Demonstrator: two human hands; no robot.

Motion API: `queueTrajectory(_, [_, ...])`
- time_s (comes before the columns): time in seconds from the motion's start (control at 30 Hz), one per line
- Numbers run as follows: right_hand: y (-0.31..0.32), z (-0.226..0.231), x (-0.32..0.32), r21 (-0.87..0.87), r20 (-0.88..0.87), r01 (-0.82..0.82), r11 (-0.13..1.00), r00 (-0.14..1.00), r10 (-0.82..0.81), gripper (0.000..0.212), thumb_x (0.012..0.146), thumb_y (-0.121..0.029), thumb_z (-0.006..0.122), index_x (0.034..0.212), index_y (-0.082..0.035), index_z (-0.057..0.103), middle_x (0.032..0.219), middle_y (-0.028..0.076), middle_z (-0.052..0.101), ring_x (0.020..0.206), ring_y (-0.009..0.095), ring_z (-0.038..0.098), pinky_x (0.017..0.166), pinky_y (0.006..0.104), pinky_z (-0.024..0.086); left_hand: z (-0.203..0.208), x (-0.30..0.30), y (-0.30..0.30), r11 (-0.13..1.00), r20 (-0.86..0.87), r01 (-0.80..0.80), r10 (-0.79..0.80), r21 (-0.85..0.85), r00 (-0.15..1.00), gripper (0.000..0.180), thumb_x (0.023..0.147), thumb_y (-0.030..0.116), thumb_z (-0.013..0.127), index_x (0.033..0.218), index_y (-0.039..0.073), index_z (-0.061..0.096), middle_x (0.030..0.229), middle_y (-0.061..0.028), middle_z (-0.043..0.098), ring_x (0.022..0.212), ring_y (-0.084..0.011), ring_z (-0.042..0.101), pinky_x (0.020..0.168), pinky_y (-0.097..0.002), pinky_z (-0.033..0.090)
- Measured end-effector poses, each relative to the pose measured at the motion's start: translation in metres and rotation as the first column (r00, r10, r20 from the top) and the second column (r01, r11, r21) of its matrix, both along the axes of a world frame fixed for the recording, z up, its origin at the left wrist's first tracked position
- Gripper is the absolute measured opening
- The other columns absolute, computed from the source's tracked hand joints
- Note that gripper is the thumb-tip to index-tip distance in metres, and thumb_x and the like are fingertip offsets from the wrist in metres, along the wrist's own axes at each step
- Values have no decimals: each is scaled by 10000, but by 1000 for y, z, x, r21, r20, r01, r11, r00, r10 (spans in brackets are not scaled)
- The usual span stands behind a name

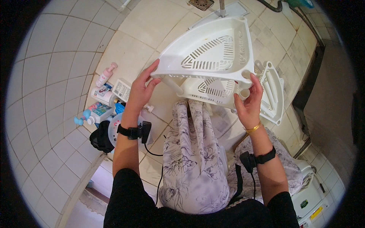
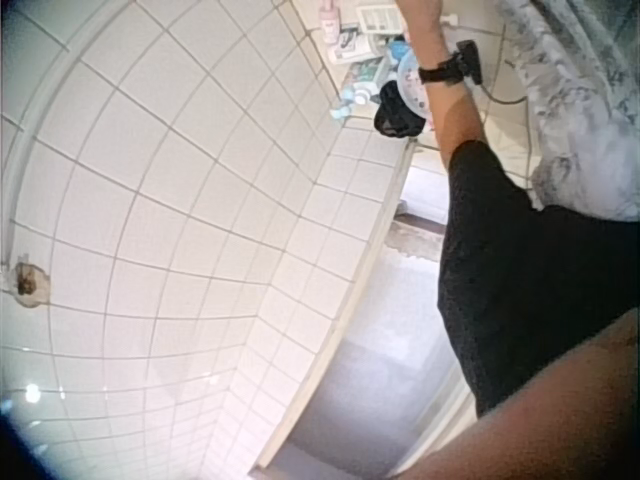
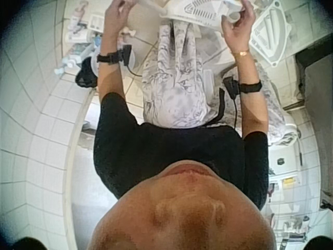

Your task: The person assembles a white plastic corner shelf by hand, fitting plastic tubes and connector pieces into the corner shelf trays.

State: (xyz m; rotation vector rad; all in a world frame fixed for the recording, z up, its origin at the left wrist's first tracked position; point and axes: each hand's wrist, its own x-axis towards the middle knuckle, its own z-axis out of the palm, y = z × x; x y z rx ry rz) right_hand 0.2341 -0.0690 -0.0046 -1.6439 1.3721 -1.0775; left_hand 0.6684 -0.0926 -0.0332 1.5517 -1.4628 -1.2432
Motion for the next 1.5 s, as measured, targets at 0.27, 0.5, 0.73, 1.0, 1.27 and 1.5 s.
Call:
queueTrajectory(0.27, [-4, 1, -3, -46, -57, -77, 996, 996, 75, 770, 1008, 119, 736, 1707, -62, 466, 1715, 140, 548, 1562, 276, 552, 1310, 415, 423, 38, -37, -23, 898, 621, 288, -21, -332, 783, 629, 921, 231, 982, 1491, 165, 724, 1836, -137, 543, 1534, -460, 627, 1345, -565, 461])
queueTrajectory(0.5, [-11, 15, 3, 180, 239, -66, 981, 971, 21, 1085, 975, 173, 743, 1850, -70, 149, 1689, 195, 521, 1519, 314, 649, 1353, 512, 428, 22, -28, -29, 878, 498, 363, -175, -311, 849, 290, 914, 84, 935, 1188, 108, 846, 1567, -85, 786, 1418, -399, 665, 1236, -507, 534])
queueTrajectory(0.73, [-13, 7, -2, 296, 203, -104, 950, 978, 44, 729, 1031, 64, 823, 1678, -16, 496, 1432, 136, 732, 1386, 248, 725, 1265, 424, 494, 19, -27, -36, 959, 137, 244, -225, -145, 965, 195, 950, 17, 884, 1133, 70, 845, 1451, -23, 842, 1380, -333, 669, 1240, -473, 501])
queueTrajectory(1.0, [-17, 11, 1, 303, 96, -51, 952, 995, 22, 480, 1113, -125, 810, 1519, 7, 592, 1368, 154, 771, 1325, 264, 713, 1194, 419, 530, 23, -26, -41, 912, 285, 358, -296, -199, 912, 178, 931, 15, 898, 1079, 83, 828, 1463, 1, 838, 1451, -355, 614, 1264, -476, 485])
queueTrajectory(1.27, [-27, 29, -3, 346, 382, -209, 915, 922, 66, 631, 1148, -291, 748, 1633, -12, 454, 1532, 123, 619, 1435, 218, 585, 1249, 387, 469, 22, -23, -47, 882, 401, 434, -335, -185, 853, 191, 928, 11, 889, 1077, 78, 789, 1522, -25, 819, 1519, -386, 590, 1305, -521, 448])
queueTrajectory(1.5, [-37, 59, 13, 465, 337, -142, 874, 941, -27, 706, 1192, -475, 673, 1661, 8, 464, 1527, 139, 633, 1418, 189, 582, 1227, 377, 480, 31, -31, -51, 828, 520, 529, -375, -184, 768, 182, 940, 12, 863, 1097, 67, 789, 1656, -43, 753, 1585, -429, 547, 1331, -552, 407])
